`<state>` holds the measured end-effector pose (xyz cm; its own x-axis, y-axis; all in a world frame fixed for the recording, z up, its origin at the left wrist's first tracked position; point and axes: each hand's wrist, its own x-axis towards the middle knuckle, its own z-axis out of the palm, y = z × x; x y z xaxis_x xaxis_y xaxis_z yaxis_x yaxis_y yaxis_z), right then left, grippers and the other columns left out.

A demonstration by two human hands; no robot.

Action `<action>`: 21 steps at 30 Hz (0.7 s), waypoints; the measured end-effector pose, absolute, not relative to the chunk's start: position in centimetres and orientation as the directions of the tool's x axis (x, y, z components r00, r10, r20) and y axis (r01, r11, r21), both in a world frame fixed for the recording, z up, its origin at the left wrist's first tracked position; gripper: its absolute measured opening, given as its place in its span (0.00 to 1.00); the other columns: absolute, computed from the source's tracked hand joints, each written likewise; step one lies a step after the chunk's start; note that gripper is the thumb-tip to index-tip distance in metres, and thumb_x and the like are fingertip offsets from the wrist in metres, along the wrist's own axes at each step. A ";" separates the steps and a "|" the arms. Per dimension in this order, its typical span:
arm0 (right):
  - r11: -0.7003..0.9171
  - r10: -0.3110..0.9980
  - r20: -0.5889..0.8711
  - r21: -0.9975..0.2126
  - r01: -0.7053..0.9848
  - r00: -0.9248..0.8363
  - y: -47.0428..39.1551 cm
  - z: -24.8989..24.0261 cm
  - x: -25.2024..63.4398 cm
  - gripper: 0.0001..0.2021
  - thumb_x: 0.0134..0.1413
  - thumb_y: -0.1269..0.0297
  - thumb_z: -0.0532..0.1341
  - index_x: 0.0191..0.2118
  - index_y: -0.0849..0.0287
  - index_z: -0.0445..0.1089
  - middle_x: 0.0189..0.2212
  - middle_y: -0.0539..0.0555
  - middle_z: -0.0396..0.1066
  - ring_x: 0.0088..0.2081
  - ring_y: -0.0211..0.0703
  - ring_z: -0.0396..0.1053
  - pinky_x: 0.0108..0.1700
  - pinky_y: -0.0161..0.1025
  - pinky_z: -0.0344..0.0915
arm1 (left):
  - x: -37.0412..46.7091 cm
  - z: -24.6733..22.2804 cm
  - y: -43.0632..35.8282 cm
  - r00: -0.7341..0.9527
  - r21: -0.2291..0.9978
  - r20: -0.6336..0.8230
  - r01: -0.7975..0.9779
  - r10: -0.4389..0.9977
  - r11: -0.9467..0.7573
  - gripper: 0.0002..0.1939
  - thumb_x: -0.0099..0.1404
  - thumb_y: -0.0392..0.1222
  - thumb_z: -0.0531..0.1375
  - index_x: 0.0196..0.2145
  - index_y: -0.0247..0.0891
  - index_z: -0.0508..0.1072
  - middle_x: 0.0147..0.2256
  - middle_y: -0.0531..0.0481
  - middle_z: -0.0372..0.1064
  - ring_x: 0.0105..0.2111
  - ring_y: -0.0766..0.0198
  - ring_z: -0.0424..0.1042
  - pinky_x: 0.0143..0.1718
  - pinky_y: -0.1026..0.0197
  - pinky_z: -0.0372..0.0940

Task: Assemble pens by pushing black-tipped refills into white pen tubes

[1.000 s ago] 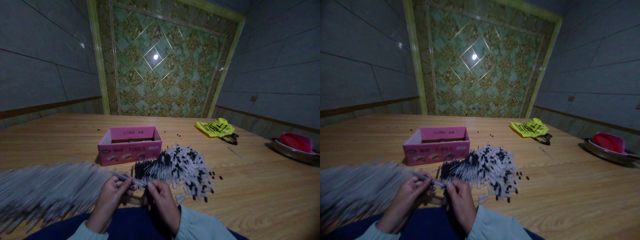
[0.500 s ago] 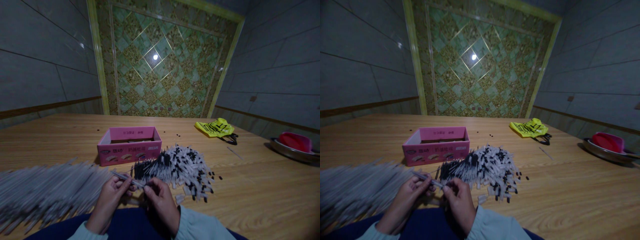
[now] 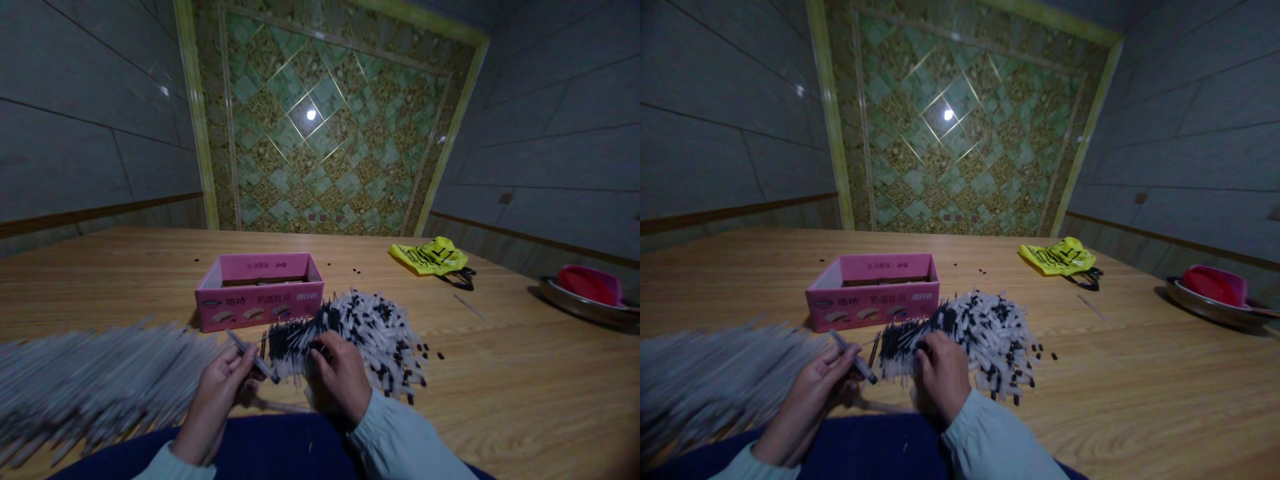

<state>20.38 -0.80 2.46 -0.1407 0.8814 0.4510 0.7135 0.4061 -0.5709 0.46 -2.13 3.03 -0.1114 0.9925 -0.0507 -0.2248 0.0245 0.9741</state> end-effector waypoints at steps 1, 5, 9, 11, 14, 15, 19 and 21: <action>0.392 0.881 0.447 -0.505 0.769 -0.156 -0.5 2.7 20.9 0.07 0.52 0.72 0.57 0.36 0.58 0.71 0.33 0.53 0.68 0.36 0.40 0.66 0.37 0.33 0.56 | 0.5 3.1 -2.2 -0.114 0.972 -0.066 -0.232 0.991 0.038 0.19 0.48 0.51 0.65 0.33 0.33 0.71 0.21 0.53 0.71 0.20 0.68 0.68 0.20 0.69 0.61; 0.308 0.895 0.417 -0.325 0.894 -0.157 0.2 3.0 22.1 0.10 0.53 0.73 0.55 0.37 0.56 0.72 0.34 0.54 0.68 0.39 0.41 0.65 0.37 0.33 0.55 | 0.6 3.4 -2.5 -0.135 0.960 -0.115 -0.268 0.984 0.076 0.23 0.47 0.51 0.66 0.38 0.34 0.71 0.20 0.56 0.68 0.17 0.71 0.64 0.18 0.70 0.60; 0.319 0.902 0.372 -0.236 0.918 -0.218 -0.3 3.4 22.1 0.09 0.50 0.70 0.57 0.35 0.54 0.74 0.33 0.53 0.70 0.38 0.41 0.66 0.35 0.33 0.54 | 0.7 3.6 -2.8 -0.114 0.954 -0.102 -0.292 0.988 0.065 0.22 0.49 0.50 0.64 0.40 0.34 0.71 0.19 0.58 0.64 0.17 0.72 0.62 0.17 0.71 0.57; 0.366 0.905 0.310 -0.218 0.905 -0.291 -0.8 3.7 21.9 0.07 0.49 0.67 0.59 0.33 0.53 0.74 0.32 0.51 0.72 0.36 0.41 0.68 0.33 0.34 0.54 | 0.6 3.5 -2.7 -0.123 0.952 -0.099 -0.302 0.987 0.057 0.23 0.50 0.50 0.64 0.42 0.35 0.71 0.20 0.58 0.63 0.18 0.71 0.62 0.18 0.70 0.58; 0.388 0.912 0.223 -0.200 0.900 -0.344 -1.7 3.8 21.4 0.08 0.48 0.58 0.61 0.31 0.54 0.75 0.28 0.53 0.74 0.32 0.43 0.70 0.31 0.35 0.54 | 0.3 2.9 -2.3 -0.122 0.954 -0.087 -0.297 0.989 0.047 0.26 0.48 0.50 0.65 0.44 0.36 0.71 0.22 0.57 0.64 0.20 0.69 0.64 0.19 0.68 0.59; 0.379 0.917 0.204 -0.186 0.906 -0.342 -2.0 3.7 21.2 0.10 0.46 0.55 0.62 0.30 0.55 0.75 0.27 0.54 0.75 0.31 0.44 0.70 0.30 0.36 0.53 | 0.2 2.7 -2.1 -0.120 0.960 -0.076 -0.277 0.990 0.040 0.26 0.47 0.50 0.65 0.44 0.36 0.72 0.22 0.57 0.64 0.20 0.69 0.64 0.19 0.67 0.58; 0.382 0.918 0.170 -0.133 0.915 -0.359 -2.6 3.1 20.6 0.13 0.42 0.53 0.64 0.28 0.57 0.75 0.27 0.58 0.76 0.30 0.47 0.71 0.28 0.36 0.53 | -0.2 1.9 -1.6 -0.114 0.996 0.014 -0.086 0.993 -0.024 0.25 0.48 0.50 0.64 0.42 0.34 0.75 0.20 0.55 0.64 0.19 0.68 0.62 0.20 0.67 0.56; 0.407 0.908 0.167 -0.128 0.905 -0.385 -2.7 2.8 20.3 0.09 0.42 0.57 0.64 0.28 0.57 0.75 0.27 0.57 0.76 0.30 0.46 0.72 0.27 0.36 0.53 | -0.3 1.7 -1.5 -0.091 0.997 0.072 0.010 0.993 -0.071 0.24 0.50 0.50 0.63 0.42 0.34 0.76 0.20 0.54 0.66 0.20 0.67 0.63 0.22 0.66 0.57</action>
<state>20.33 -2.68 2.83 -0.3845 0.9079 0.1667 0.9046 0.4066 -0.1281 -0.33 -1.46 1.68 -0.0912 0.9933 0.0716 0.0097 -0.0710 0.9974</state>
